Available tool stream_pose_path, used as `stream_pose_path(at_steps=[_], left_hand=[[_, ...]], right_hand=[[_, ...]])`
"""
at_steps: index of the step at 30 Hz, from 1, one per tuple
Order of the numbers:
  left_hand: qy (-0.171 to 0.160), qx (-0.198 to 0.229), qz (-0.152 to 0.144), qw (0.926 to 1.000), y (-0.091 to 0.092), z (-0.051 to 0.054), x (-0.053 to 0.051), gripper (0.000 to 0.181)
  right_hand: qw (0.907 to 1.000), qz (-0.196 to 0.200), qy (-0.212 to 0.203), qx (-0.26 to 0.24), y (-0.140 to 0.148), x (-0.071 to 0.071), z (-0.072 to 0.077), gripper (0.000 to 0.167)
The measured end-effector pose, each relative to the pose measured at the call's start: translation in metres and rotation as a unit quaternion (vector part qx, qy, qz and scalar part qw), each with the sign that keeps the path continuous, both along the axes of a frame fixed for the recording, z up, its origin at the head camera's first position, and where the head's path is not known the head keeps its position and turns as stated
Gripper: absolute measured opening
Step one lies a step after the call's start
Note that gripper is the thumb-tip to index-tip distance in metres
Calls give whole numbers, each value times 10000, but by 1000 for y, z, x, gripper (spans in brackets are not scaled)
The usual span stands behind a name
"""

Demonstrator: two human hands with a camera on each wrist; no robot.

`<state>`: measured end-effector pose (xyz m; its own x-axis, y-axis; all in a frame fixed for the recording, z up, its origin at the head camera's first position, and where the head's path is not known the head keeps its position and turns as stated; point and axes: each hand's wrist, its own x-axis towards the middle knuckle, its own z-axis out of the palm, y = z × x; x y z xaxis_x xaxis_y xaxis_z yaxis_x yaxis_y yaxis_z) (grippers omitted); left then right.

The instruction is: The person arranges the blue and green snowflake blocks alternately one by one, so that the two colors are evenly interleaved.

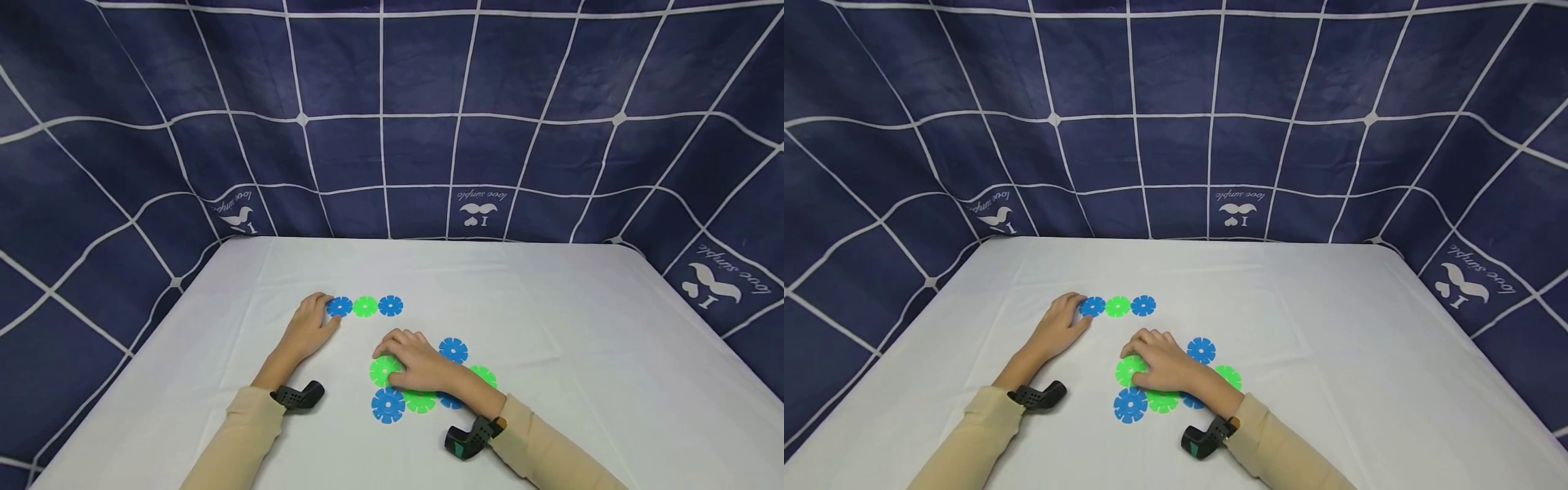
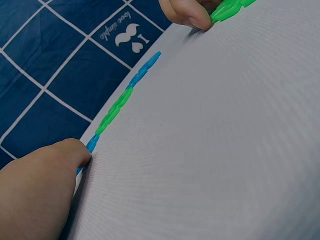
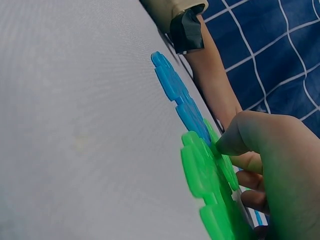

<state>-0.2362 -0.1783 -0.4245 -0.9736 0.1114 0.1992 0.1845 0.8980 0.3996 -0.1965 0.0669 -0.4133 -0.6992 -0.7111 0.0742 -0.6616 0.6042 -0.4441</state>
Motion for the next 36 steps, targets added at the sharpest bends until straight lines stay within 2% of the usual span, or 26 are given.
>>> stream_pose_path(at_steps=[11,17,24,30,36], left_hand=[[24,-43,2,10000,1,-3,0,54],[46,-104,-16,9999,1,-3,-1,54],[43,-123,-32,9999,0,-1,-1,54],[10,-132,-36,9999,0,-1,0,54],[29,-141,-12,9999,0,0,-2,54]], right_hand=[[9997,-17,-147,-173,1,1,0,34],[9977,-78,-571,-342,1,1,3,35],[9905,119,-1206,-657,1,0,13,33],[9772,389,-1828,-1005,6,-7,16,30],[9733,185,-1919,-1250,14,-17,21,32]])
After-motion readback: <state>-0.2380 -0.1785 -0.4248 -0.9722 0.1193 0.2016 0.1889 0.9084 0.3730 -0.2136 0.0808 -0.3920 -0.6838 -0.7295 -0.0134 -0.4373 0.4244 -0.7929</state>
